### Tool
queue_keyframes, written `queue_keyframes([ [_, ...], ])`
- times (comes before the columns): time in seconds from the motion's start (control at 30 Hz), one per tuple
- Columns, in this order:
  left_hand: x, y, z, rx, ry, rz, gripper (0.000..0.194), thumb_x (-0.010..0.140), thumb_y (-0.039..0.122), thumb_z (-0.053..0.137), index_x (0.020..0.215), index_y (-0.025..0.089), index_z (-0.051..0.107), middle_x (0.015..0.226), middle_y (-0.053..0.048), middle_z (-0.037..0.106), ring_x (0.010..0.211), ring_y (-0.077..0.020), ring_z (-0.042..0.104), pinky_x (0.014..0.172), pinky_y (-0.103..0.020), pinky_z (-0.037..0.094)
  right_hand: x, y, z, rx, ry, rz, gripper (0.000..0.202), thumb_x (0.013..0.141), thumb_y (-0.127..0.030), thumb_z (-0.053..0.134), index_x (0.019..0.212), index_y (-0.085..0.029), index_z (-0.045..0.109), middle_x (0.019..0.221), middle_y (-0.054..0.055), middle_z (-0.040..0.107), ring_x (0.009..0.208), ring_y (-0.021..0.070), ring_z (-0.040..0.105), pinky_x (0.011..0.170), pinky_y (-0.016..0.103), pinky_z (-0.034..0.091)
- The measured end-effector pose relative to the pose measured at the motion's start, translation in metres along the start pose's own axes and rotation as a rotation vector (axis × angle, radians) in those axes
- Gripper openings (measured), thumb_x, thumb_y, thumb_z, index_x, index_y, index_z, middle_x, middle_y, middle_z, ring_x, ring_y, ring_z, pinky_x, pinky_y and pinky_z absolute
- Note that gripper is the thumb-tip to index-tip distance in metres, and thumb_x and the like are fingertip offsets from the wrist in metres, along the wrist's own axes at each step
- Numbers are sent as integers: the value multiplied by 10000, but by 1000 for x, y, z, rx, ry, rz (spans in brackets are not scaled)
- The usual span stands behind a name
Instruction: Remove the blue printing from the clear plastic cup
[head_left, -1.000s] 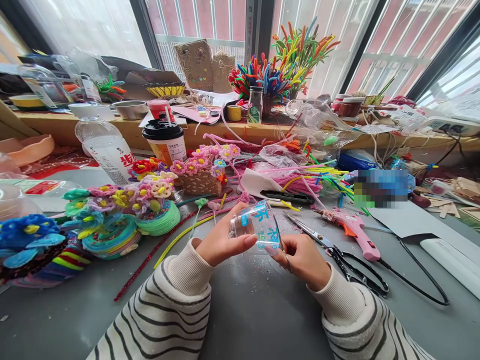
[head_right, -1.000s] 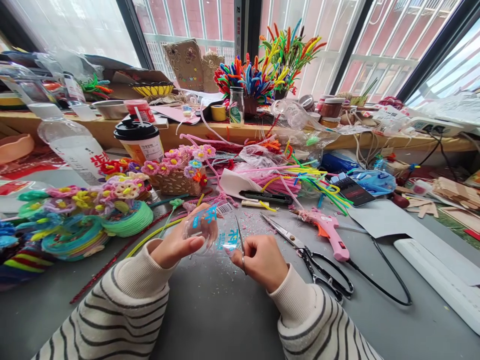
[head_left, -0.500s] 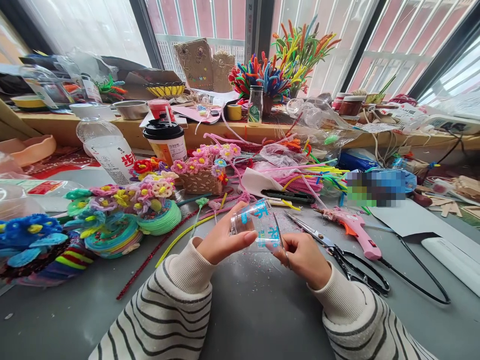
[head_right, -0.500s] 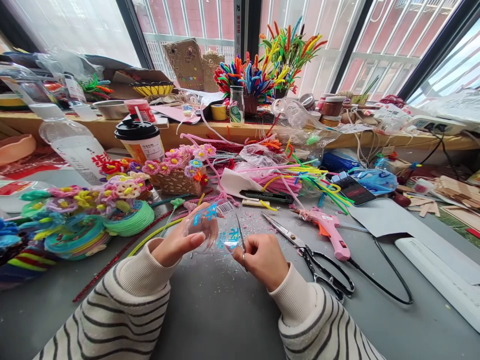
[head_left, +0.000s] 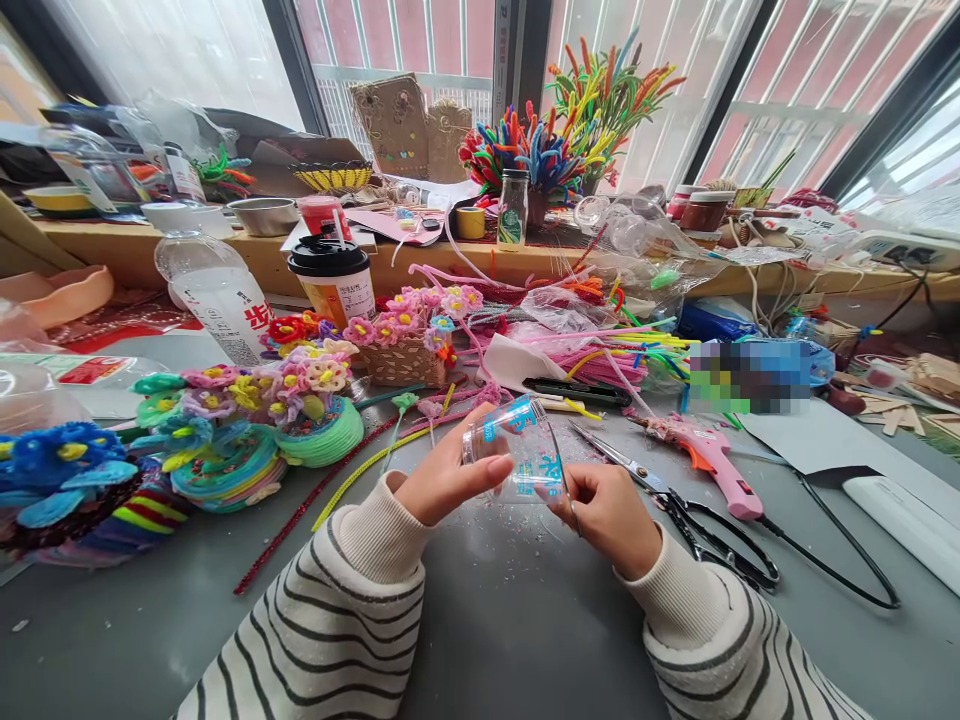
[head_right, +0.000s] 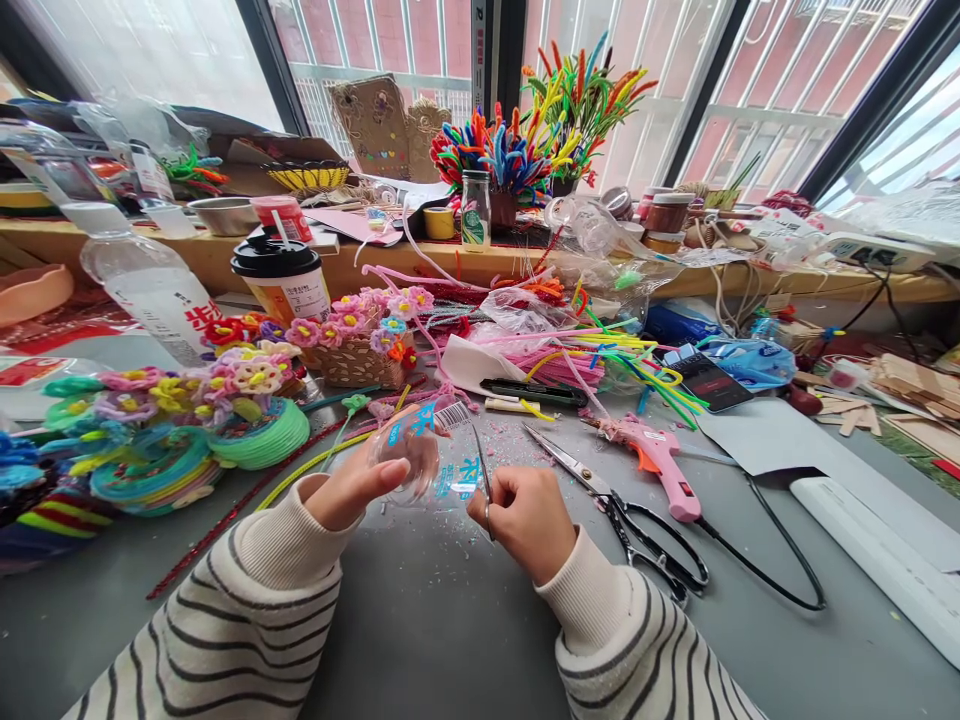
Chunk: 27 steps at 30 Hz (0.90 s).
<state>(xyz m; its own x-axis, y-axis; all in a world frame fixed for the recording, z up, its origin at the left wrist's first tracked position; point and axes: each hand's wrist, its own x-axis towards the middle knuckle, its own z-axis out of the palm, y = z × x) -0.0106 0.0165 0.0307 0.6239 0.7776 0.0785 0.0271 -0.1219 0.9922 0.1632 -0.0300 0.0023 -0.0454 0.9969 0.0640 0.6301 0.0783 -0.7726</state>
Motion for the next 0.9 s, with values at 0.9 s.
queue_keyframes([
  [0.9,-1,8,-7,-16,-62,-63,499,622,583,510,864,157,417,505,53,459,467,-100,404,497,-244,295,-1,-1,-2,21,-8,-57,496,642,-547,516,391,-192,277,376,-55,310,395,57,269,394,199,235],
])
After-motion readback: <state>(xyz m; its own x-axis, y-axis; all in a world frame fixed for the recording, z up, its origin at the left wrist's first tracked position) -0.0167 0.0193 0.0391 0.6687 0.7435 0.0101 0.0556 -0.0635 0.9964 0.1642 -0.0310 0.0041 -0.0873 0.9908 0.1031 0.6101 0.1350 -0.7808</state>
